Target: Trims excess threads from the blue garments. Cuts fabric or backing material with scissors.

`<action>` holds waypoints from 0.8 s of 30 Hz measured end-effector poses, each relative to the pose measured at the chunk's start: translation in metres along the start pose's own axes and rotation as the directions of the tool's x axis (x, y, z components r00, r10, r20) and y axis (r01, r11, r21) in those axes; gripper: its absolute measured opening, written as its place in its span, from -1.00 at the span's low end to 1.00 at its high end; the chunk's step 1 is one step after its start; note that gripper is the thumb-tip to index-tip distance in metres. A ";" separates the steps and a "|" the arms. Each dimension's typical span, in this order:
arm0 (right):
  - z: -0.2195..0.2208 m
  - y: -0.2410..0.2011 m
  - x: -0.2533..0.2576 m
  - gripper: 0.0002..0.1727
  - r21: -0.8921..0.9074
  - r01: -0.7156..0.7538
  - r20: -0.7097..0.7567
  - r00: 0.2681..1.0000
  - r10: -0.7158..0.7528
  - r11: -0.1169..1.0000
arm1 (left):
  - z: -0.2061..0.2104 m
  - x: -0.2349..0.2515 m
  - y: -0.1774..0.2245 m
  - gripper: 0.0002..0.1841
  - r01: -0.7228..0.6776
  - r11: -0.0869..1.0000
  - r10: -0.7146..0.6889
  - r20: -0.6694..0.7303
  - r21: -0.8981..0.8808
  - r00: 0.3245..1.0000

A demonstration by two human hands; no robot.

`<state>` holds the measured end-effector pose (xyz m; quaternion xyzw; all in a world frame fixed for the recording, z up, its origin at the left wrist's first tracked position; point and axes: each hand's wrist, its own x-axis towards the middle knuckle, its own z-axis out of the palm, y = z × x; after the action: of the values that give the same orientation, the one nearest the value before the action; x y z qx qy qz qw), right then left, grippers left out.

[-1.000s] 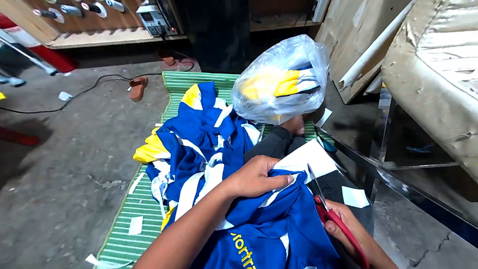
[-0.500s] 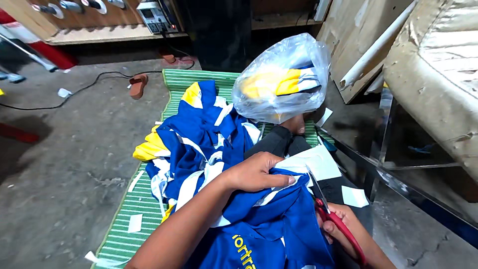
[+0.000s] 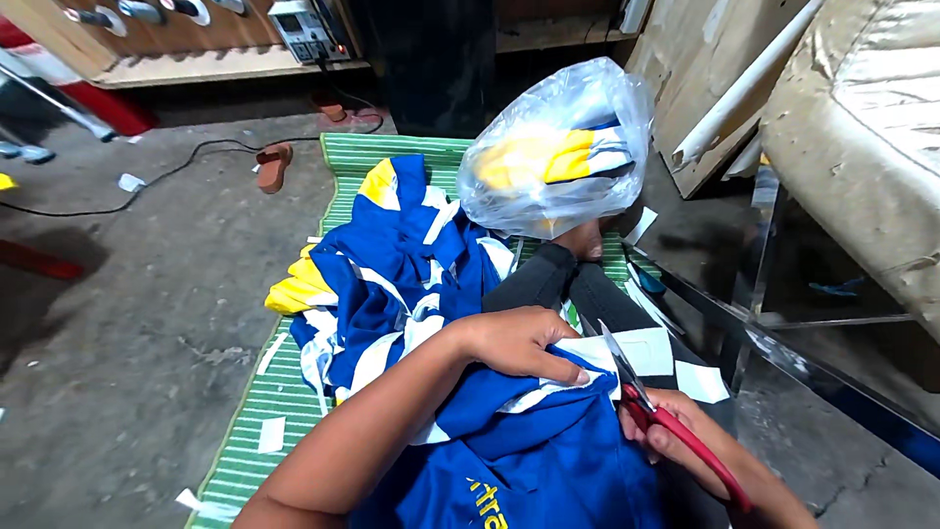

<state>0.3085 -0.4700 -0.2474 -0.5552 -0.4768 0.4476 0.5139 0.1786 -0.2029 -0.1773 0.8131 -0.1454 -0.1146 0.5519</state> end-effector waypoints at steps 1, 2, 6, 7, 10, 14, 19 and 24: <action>-0.002 -0.003 0.001 -0.43 0.015 -0.044 -0.005 0.999 0.044 0.999 | -0.001 0.001 0.000 -0.76 0.004 1.000 -0.004 0.009 -0.007 1.000; -0.004 -0.008 0.003 -0.48 0.033 -0.098 -0.022 0.995 0.099 0.995 | -0.002 0.001 -0.001 -0.76 0.012 1.000 -0.012 0.006 -0.010 1.000; -0.011 -0.032 0.017 -0.59 -0.131 -0.059 -0.243 0.970 0.025 0.990 | -0.003 0.000 -0.001 -0.72 0.065 0.993 -0.063 -0.024 0.095 0.998; -0.009 -0.040 0.025 -0.62 -0.220 -0.038 -0.319 0.947 -0.035 0.975 | -0.002 0.002 0.000 -0.71 0.078 0.986 -0.075 -0.026 0.147 0.997; 0.001 -0.058 0.058 -0.60 -0.486 -0.070 -0.375 0.917 -0.135 0.871 | 0.002 0.009 0.004 -0.67 0.113 0.951 -0.107 -0.037 0.288 0.994; 0.012 -0.065 0.093 -0.85 -0.557 -0.054 -0.380 0.904 -0.197 0.828 | -0.009 -0.011 -0.001 -0.28 0.230 0.827 -0.189 -0.132 0.513 0.973; 0.012 -0.060 0.099 -0.85 -0.537 0.042 -0.572 0.716 -0.400 0.842 | -0.017 -0.067 -0.013 -0.41 0.494 0.670 -0.260 -0.448 0.555 0.855; 0.022 -0.042 0.092 -0.91 -0.338 0.179 -0.586 0.728 -0.356 0.924 | 0.026 -0.084 -0.014 -0.68 0.518 0.737 0.101 -0.829 0.434 0.551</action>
<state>0.2967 -0.3754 -0.2073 -0.6604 -0.4035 0.0868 0.6273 0.0929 -0.1900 -0.1980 0.9188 0.1991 0.2565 0.2246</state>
